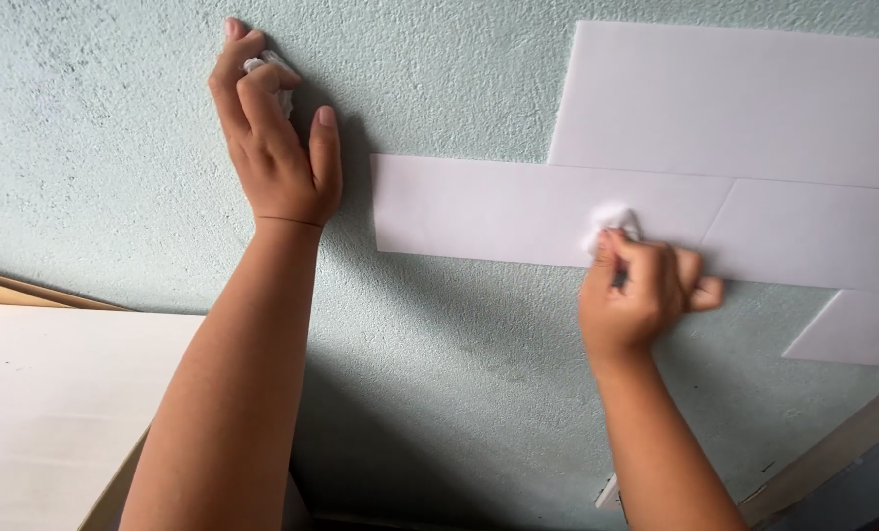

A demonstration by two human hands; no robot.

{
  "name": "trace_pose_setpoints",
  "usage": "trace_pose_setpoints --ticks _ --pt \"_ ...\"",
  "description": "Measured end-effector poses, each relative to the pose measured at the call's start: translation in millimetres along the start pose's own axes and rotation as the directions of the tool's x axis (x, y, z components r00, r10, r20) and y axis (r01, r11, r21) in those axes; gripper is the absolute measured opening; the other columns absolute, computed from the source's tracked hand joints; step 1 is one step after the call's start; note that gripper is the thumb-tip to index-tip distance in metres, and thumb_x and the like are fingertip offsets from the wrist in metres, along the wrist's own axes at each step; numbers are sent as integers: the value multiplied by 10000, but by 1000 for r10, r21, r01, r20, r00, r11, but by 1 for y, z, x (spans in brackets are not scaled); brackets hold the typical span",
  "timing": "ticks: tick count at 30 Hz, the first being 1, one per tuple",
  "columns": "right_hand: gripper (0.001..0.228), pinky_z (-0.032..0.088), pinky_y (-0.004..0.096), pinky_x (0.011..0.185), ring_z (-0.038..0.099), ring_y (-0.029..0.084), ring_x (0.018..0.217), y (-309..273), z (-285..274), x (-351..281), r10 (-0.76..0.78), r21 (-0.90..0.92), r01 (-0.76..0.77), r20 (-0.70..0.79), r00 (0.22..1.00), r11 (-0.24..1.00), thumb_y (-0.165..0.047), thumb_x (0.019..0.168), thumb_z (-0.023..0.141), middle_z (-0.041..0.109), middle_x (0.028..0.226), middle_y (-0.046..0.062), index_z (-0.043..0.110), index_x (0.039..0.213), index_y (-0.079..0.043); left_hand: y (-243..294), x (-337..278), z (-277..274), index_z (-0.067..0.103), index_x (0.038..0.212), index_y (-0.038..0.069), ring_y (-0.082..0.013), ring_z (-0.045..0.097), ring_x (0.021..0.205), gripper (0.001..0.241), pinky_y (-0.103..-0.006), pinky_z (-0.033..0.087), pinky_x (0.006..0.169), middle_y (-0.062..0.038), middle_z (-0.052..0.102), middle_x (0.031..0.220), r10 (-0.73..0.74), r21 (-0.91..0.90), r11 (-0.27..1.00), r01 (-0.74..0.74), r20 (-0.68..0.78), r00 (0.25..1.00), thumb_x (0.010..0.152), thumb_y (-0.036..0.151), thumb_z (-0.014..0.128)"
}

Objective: Applying and securing white rectangular adhesive panels to a wall by rubbing them with a small cloth to ensure adhesion.

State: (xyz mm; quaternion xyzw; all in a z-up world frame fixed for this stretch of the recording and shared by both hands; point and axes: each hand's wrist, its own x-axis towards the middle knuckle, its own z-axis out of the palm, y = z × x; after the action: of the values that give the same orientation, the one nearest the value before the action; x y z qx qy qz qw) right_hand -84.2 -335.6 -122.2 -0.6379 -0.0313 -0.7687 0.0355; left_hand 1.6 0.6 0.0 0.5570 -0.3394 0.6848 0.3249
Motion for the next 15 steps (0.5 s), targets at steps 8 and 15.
trace_pose_setpoints --ticks 8,15 --pt "205 267 447 946 586 230 838 -123 47 3 -138 113 132 48 989 985 -243 1031 850 633 776 -66 703 891 -273 0 -1 -1 531 1145 -34 -505 369 1535 318 -691 365 1306 -229 450 1465 -8 6 1000 8 -1 1000 1100 280 511" --pt "177 236 403 843 512 165 773 -168 48 15 -320 205 298 81 944 932 -248 1119 685 804 1107 -215 811 1024 -328 1 1 -1 523 1144 -33 -515 385 1522 355 -680 372 1284 -248 461 1451 2 9 1000 -2 0 1000 1117 321 496"
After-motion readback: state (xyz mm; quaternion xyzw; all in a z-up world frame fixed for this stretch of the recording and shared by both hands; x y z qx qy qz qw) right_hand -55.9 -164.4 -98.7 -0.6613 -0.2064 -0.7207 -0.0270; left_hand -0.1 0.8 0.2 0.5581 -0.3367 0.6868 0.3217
